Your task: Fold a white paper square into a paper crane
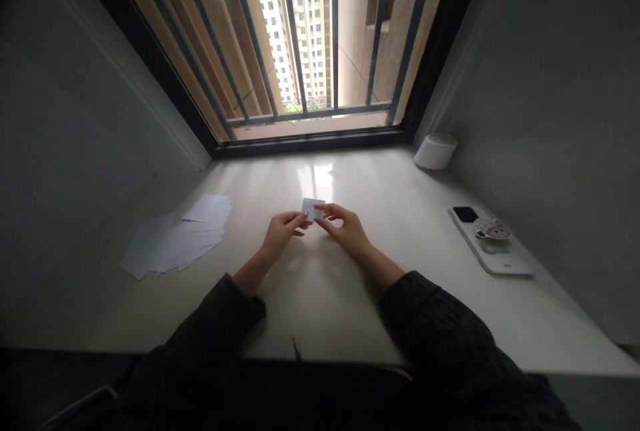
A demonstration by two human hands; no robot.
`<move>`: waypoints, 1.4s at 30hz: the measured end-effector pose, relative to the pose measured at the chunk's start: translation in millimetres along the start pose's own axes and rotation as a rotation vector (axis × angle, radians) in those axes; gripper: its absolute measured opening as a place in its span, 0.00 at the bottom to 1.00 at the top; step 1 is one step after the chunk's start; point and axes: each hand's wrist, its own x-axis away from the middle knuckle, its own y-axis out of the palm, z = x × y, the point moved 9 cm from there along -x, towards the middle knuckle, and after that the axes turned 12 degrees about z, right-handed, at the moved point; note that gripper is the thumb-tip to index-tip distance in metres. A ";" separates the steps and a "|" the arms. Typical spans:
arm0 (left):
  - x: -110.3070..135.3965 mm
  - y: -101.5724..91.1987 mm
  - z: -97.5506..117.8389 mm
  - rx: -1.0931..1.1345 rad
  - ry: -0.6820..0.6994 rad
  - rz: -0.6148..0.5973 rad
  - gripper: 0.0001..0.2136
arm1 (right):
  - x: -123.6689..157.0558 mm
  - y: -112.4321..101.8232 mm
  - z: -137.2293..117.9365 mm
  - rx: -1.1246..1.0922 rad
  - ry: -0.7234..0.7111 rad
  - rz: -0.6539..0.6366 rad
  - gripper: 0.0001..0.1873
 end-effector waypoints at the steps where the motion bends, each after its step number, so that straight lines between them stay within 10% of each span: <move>1: 0.0 0.5 -0.5 0.000 -0.003 -0.005 0.17 | 0.0 -1.2 0.6 0.010 0.003 0.014 0.16; 17: 14.1 6.3 17.1 0.100 0.137 0.057 0.21 | 6.6 -18.5 15.7 -0.080 0.232 0.364 0.15; 36: 15.4 -3.5 35.3 -0.040 0.408 0.126 0.11 | 2.5 -10.9 23.4 -0.252 0.308 0.282 0.13; 42: 11.9 -2.2 26.5 0.052 0.306 0.111 0.12 | 3.5 -9.6 22.8 -0.280 0.275 0.281 0.12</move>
